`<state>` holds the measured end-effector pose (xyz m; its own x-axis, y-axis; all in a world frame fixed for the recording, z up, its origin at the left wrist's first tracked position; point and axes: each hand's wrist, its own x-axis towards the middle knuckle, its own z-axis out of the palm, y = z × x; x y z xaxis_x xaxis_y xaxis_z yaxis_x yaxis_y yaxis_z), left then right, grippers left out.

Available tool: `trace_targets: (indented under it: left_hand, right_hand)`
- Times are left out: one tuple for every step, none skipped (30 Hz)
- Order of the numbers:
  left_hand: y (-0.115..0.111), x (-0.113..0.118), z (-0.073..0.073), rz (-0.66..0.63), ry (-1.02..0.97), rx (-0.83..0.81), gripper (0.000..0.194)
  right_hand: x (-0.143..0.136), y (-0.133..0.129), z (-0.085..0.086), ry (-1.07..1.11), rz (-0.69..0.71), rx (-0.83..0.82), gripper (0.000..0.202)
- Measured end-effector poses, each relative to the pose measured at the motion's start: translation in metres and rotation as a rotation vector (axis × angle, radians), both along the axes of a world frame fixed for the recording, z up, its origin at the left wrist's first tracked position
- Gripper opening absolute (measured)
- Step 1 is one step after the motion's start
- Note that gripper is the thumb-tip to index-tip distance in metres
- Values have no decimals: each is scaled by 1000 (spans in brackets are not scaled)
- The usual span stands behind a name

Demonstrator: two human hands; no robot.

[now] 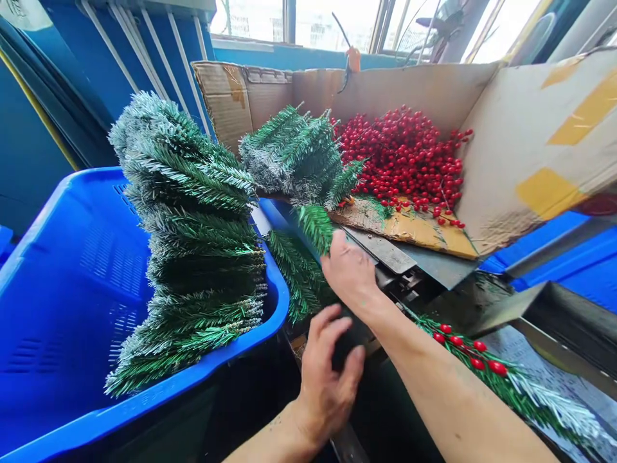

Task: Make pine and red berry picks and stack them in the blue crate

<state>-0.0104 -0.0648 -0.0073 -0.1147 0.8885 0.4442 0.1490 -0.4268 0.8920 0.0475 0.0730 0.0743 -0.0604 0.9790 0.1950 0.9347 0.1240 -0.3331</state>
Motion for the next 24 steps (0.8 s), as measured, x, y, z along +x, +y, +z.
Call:
trace_targets:
  left_hand:
    - [9, -1, 11, 23, -66, -30, 43]
    - [19, -2, 23, 41, -160, -83, 46]
    - [29, -3, 33, 51, -279, -152, 49]
    - [38, -4, 43, 55, -413, -224, 52]
    - [47, -6, 51, 41, -546, -287, 55]
    - [54, -7, 58, 7, -663, -332, 55]
    - [60, -9, 62, -42, -753, -357, 54]
    - [64, -10, 65, -94, -811, -367, 50]
    - [66, -11, 66, -135, -838, -365, 44]
    - [66, -11, 65, -157, -841, -360, 38]
    - [65, -10, 63, -155, -827, -358, 33]
    - [63, -9, 60, -127, -804, -361, 30]
    - [61, -7, 56, -93, -777, -368, 28]
    - [58, -4, 52, -68, -754, -377, 27]
    - [54, -1, 49, -58, -742, -392, 27]
    - [51, 3, 45, -60, -741, -409, 27]
    - [49, 7, 42, -70, -743, -423, 27]
    - [46, 11, 39, -79, -745, -431, 27]
    - [44, 15, 37, -80, -745, -432, 26]
    - [42, 18, 35, -69, -739, -427, 25]
    - [40, 21, 33, -50, -727, -419, 24]
    - [39, 24, 32, -30, -711, -414, 23]
    - [38, 27, 32, -14, -696, -411, 21]
    - [36, 29, 31, -8, -681, -413, 20]
  right_hand:
    - [3, 2, 2, 59, -19, 15, 30]
    - [7, 3, 4, 124, -19, 32, 30]
    - [12, 2, 5, 198, 11, 51, 31]
    - [16, -1, 5, 280, 76, 66, 31]
    - [21, -6, 4, 372, 152, 70, 33]
    - [26, -13, 2, 477, 235, 52, 35]
    - [31, -20, -1, 580, 311, 14, 39]
    - [35, -29, -5, 662, 366, -39, 43]
    - [39, -37, -10, 711, 393, -97, 46]
    - [42, -45, -14, 745, 397, -141, 46]
    - [45, -52, -18, 770, 389, -162, 46]
    - [47, -58, -22, 789, 371, -165, 45]
    - [50, -63, -25, 809, 349, -163, 44]
    - [52, -66, -27, 829, 332, -163, 44]
    - [55, -68, -29, 850, 319, -168, 44]
    - [57, -70, -31, 871, 306, -178, 44]
    - [61, -71, -34, 889, 286, -189, 43]
    - [64, -72, -37, 905, 255, -190, 43]
    - [67, -74, -40, 922, 213, -175, 42]
    - [70, -75, -43, 945, 163, -144, 41]
    - [73, -77, -46, 971, 118, -113, 41]
    - [75, -79, -49, 989, 92, -93, 42]
    - [77, -82, -52, 994, 90, -89, 42]
    - [78, -84, -53, 982, 108, -97, 43]
